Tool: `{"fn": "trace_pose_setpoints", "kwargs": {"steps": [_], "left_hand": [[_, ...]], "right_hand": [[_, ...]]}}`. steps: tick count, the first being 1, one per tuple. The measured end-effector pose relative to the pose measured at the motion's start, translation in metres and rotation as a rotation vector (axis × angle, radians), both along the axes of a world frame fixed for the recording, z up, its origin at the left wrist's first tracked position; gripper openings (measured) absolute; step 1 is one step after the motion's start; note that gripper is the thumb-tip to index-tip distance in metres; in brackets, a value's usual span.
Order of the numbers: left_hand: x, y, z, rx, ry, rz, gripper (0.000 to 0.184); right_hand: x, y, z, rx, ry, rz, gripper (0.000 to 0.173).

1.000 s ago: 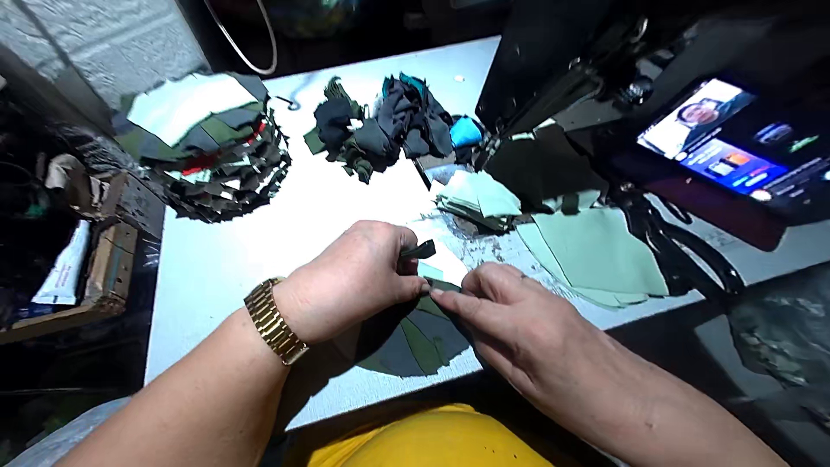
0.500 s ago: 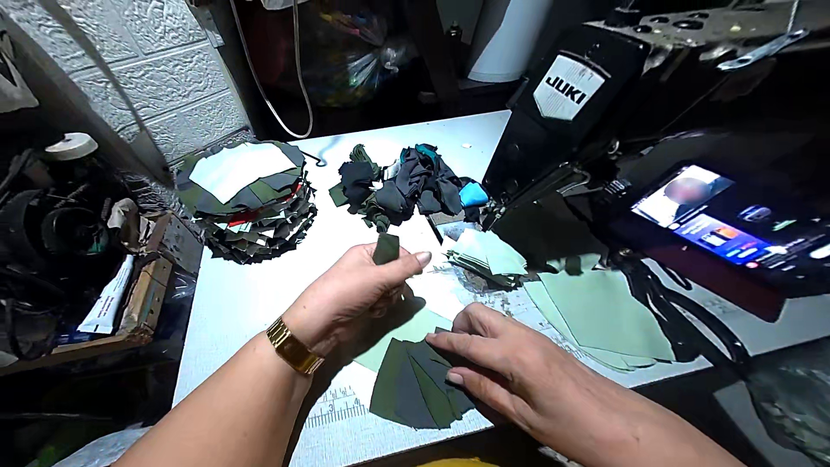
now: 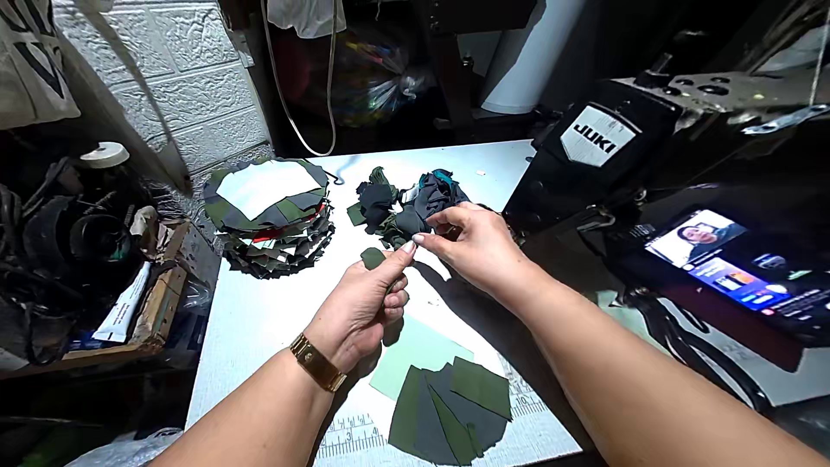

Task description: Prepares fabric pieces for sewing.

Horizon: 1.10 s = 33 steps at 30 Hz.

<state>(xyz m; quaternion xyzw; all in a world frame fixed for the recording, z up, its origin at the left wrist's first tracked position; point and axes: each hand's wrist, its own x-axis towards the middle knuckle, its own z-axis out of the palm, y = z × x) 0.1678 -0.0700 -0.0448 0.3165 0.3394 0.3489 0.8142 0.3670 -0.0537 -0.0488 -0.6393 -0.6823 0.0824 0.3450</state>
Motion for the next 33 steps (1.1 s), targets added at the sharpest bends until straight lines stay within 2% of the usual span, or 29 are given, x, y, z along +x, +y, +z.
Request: {"fn": "trace_pose_setpoints", "kwargs": {"steps": [3, 8, 11, 15, 19, 21, 23, 25, 29, 33], "left_hand": [[-0.001, 0.001, -0.003, 0.028, 0.004, -0.014, 0.017], [0.001, 0.002, -0.003, 0.016, 0.007, -0.021, 0.016], [0.002, 0.001, -0.003, 0.034, 0.008, -0.016, 0.013], [0.001, 0.000, -0.004, 0.076, 0.011, -0.020, 0.011], [0.001, -0.001, -0.004, 0.102, 0.025, -0.017, 0.010], [0.001, -0.001, -0.006, 0.117, 0.027, -0.024, 0.009], [0.000, -0.001, -0.007, 0.126, 0.028, -0.027, 0.008], [0.000, -0.001, -0.007, 0.133, 0.031, -0.031, 0.008], [-0.001, -0.001, -0.007, 0.134, 0.036, -0.018, 0.009], [-0.001, -0.001, -0.007, 0.134, 0.048, -0.010, 0.008]], "right_hand": [[-0.008, 0.016, -0.002, -0.114, 0.009, -0.070, 0.044], [-0.011, 0.030, -0.001, -0.192, 0.053, -0.168, 0.043], [-0.011, 0.031, -0.008, -0.056, 0.112, -0.145, 0.027], [-0.009, 0.029, -0.019, 0.152, 0.263, -0.051, 0.016], [-0.006, 0.022, -0.015, 0.250, 0.511, 0.073, 0.018], [-0.005, 0.018, -0.010, 0.211, 0.642, 0.113, 0.015], [-0.005, 0.012, -0.004, 0.105, 0.786, 0.132, 0.002], [-0.005, 0.007, 0.000, 0.011, 0.891, 0.139, 0.010], [-0.003, 0.002, 0.002, -0.026, 0.908, 0.175, 0.007], [-0.001, -0.002, 0.001, -0.012, 0.845, 0.226, 0.014]]}}
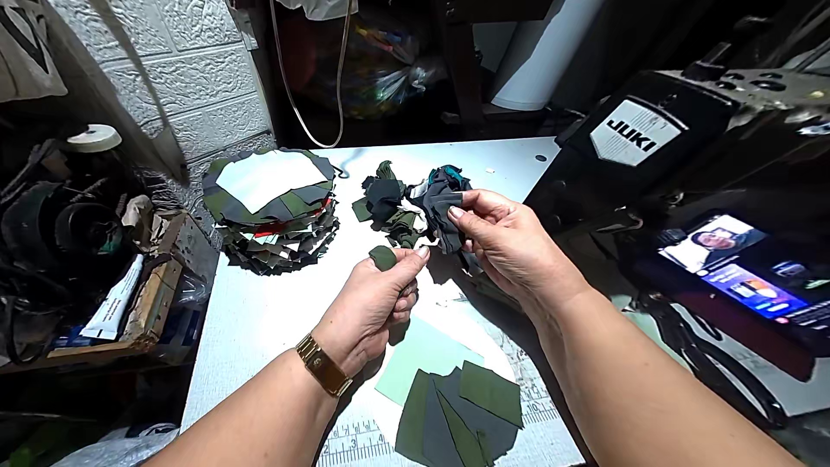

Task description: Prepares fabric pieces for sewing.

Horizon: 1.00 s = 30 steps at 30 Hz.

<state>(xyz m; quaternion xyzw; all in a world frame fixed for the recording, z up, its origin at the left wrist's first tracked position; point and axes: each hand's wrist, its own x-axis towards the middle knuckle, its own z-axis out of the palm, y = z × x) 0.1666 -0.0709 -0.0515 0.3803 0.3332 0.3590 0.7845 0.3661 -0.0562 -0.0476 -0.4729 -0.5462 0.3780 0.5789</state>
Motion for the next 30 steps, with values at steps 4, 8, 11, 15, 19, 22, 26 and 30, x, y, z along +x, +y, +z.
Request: {"fn": "trace_pose_setpoints", "kwargs": {"steps": [4, 8, 11, 15, 19, 22, 26, 30], "left_hand": [[0.000, -0.001, 0.000, 0.015, 0.011, -0.001, 0.007], [-0.001, -0.001, 0.000, 0.058, 0.042, -0.012, 0.009], [-0.001, -0.002, 0.001, 0.091, 0.071, -0.024, 0.014], [-0.002, -0.002, 0.002, 0.167, 0.114, -0.056, 0.019], [0.002, 0.003, 0.000, 0.237, 0.176, -0.040, 0.019], [0.002, 0.006, -0.006, 0.339, 0.265, -0.028, 0.011], [0.000, 0.006, -0.007, 0.461, 0.301, -0.085, 0.003], [-0.001, 0.003, -0.002, 0.593, 0.327, -0.175, 0.005]], "right_hand": [[0.003, -0.002, -0.005, 0.014, 0.022, 0.077, 0.013], [0.001, -0.005, -0.005, -0.005, 0.056, 0.106, 0.015], [-0.004, -0.009, -0.002, -0.035, 0.093, 0.111, 0.016], [-0.005, -0.013, -0.002, -0.043, 0.118, 0.178, 0.016], [-0.005, -0.016, -0.001, -0.021, 0.087, 0.238, 0.015], [-0.004, -0.019, 0.000, 0.006, 0.043, 0.275, 0.018], [-0.001, -0.026, 0.009, 0.003, -0.085, 0.303, 0.029], [0.002, -0.045, 0.024, 0.035, -0.294, 0.268, 0.034]]}}
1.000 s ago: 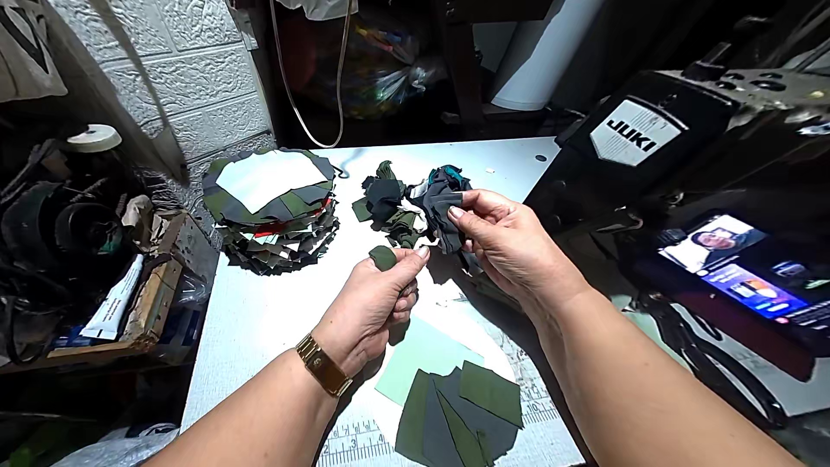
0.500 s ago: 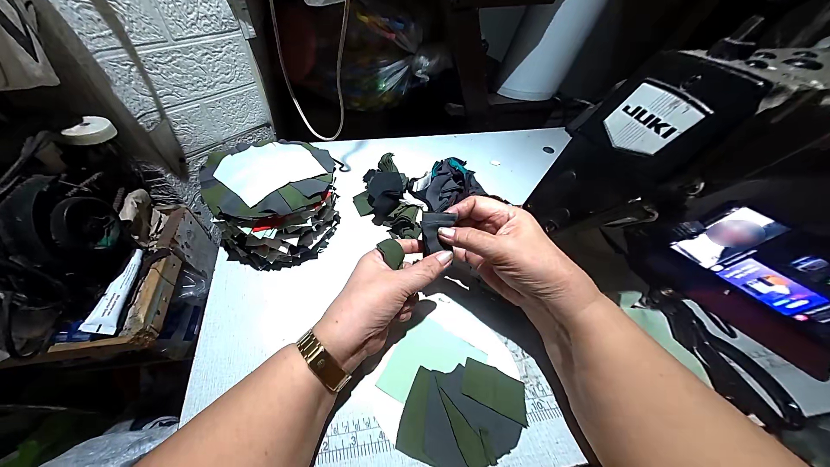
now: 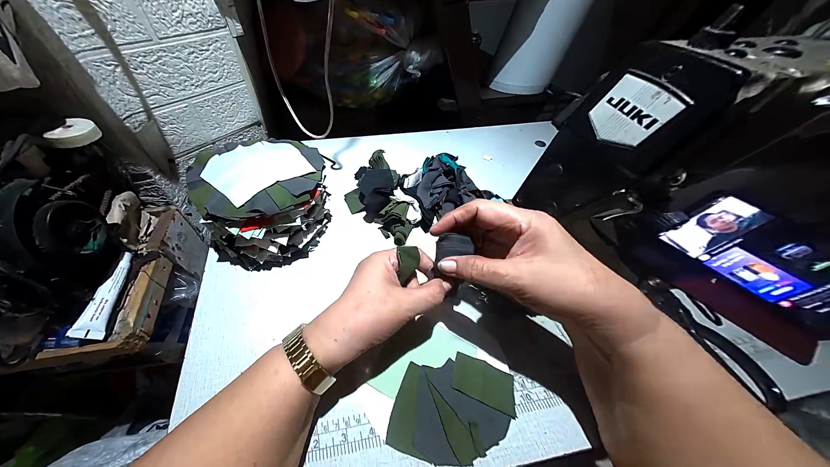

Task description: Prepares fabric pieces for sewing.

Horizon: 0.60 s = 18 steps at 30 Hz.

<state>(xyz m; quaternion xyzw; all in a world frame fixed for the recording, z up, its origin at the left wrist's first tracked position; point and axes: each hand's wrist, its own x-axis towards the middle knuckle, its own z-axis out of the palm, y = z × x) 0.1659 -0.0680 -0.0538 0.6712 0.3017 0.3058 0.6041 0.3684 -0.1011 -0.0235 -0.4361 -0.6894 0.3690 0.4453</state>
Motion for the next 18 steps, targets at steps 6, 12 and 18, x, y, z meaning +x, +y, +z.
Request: {"fn": "trace_pose_setpoints", "kwargs": {"steps": [6, 12, 18], "left_hand": [[0.003, -0.008, 0.003, -0.030, 0.012, -0.140, 0.005], [0.014, -0.029, -0.006, 0.084, 0.083, -0.320, 0.011], [0.013, -0.029, -0.007, -0.151, -0.007, -0.249, 0.011]], "right_hand": [[0.025, -0.058, 0.003, 0.066, -0.234, -0.212, 0.017], [0.041, -0.118, -0.018, 0.002, -0.143, -0.240, 0.016], [0.053, -0.146, -0.045, -0.027, -0.116, -0.552, 0.016]]}}
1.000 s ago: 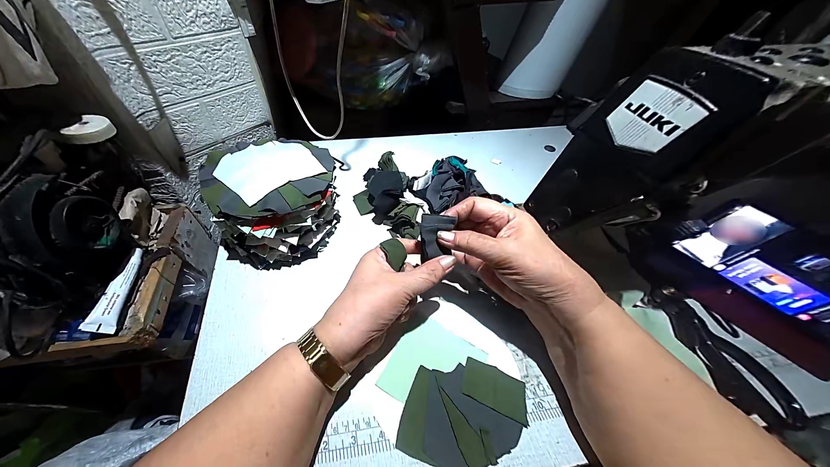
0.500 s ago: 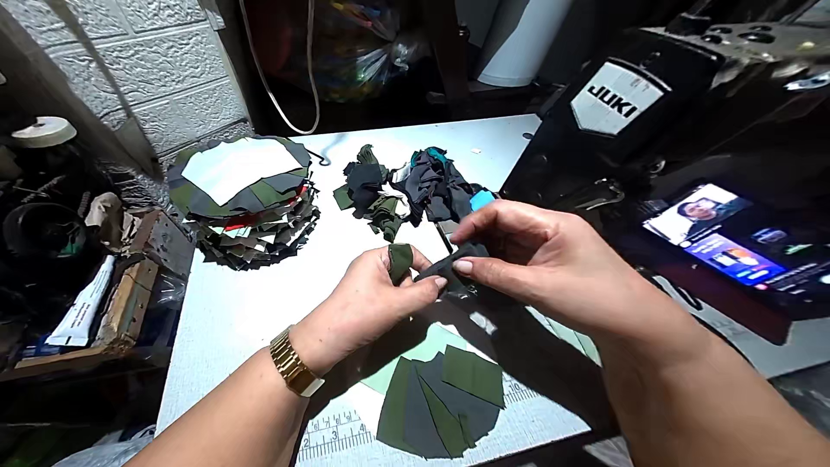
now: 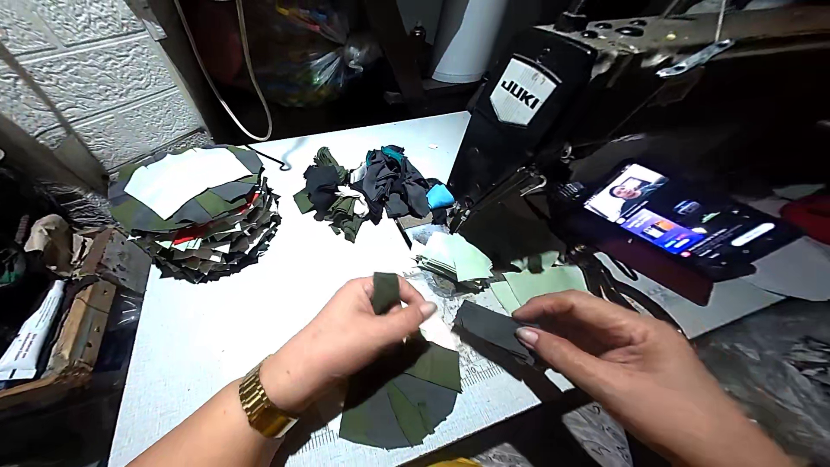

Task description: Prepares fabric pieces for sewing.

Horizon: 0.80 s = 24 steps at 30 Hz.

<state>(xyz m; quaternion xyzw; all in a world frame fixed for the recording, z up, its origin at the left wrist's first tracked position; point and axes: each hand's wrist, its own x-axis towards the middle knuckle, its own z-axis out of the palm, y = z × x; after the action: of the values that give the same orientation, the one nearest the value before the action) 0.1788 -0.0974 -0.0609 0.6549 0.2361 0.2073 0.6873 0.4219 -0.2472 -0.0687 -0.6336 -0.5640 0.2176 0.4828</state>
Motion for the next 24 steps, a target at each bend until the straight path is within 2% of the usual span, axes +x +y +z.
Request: {"fn": "trace_pose_setpoints", "kwargs": {"steps": [4, 7, 9, 14, 17, 24], "left_hand": [[-0.002, 0.000, 0.009, -0.285, -0.058, 0.149, 0.014], [-0.001, -0.002, 0.012, -0.444, -0.074, 0.207, 0.015], [-0.001, -0.001, 0.014, -0.480, -0.068, 0.210, 0.014], [-0.002, 0.001, 0.017, -0.486, -0.050, 0.196, 0.011], [-0.003, 0.003, 0.017, -0.486, -0.034, 0.195, 0.011], [-0.004, 0.001, 0.012, -0.429, -0.029, 0.150, 0.013]], "right_hand": [[0.002, -0.013, -0.024, -0.083, -0.286, -0.135, 0.009], [-0.001, -0.026, -0.012, -0.140, -0.516, -0.147, 0.013], [-0.001, -0.030, 0.000, -0.097, -0.625, -0.143, 0.016], [0.004, -0.029, 0.010, 0.126, -0.635, 0.095, 0.017], [0.004, -0.026, 0.001, 0.118, -0.661, 0.194, 0.017], [0.008, -0.023, -0.002, 0.107, -0.679, 0.243, 0.013]]}}
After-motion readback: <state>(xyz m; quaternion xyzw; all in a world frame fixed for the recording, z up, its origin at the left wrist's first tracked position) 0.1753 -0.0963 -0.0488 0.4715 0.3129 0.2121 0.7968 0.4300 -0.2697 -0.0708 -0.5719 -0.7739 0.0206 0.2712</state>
